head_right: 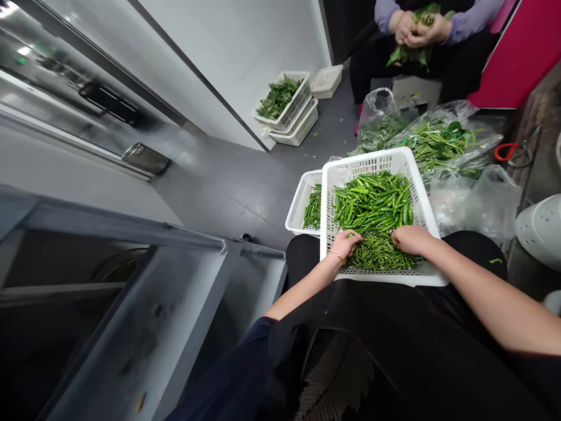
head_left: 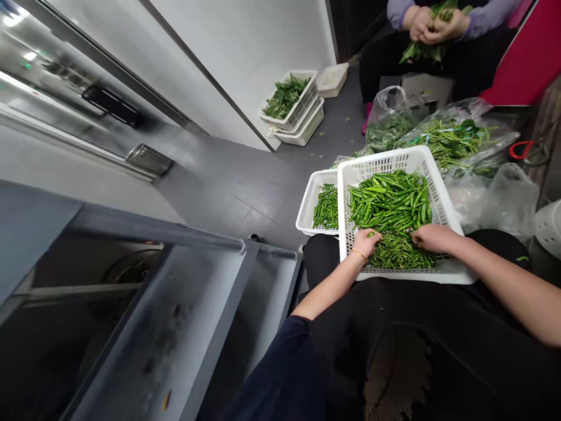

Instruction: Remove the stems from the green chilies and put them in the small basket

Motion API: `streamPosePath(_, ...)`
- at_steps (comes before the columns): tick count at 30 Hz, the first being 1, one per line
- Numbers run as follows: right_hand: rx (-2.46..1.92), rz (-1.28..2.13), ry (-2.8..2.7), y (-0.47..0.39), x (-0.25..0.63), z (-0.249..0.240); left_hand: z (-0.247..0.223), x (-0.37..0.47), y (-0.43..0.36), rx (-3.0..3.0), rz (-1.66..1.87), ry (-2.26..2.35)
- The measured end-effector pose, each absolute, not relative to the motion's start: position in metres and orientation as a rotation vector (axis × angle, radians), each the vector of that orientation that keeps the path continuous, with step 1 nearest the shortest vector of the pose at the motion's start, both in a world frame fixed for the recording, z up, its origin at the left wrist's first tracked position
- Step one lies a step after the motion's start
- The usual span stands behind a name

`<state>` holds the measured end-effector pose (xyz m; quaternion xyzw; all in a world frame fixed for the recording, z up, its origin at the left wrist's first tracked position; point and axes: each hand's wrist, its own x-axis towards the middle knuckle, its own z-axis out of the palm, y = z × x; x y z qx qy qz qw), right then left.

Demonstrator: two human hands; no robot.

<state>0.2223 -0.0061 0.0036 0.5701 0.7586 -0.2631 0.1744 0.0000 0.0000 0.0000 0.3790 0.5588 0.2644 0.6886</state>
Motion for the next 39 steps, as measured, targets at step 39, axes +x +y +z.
streamPosePath(39,2.031,-0.105,2.252,0.048,0.235,0.034,0.027,-0.007,0.005,0.865,0.49,0.852)
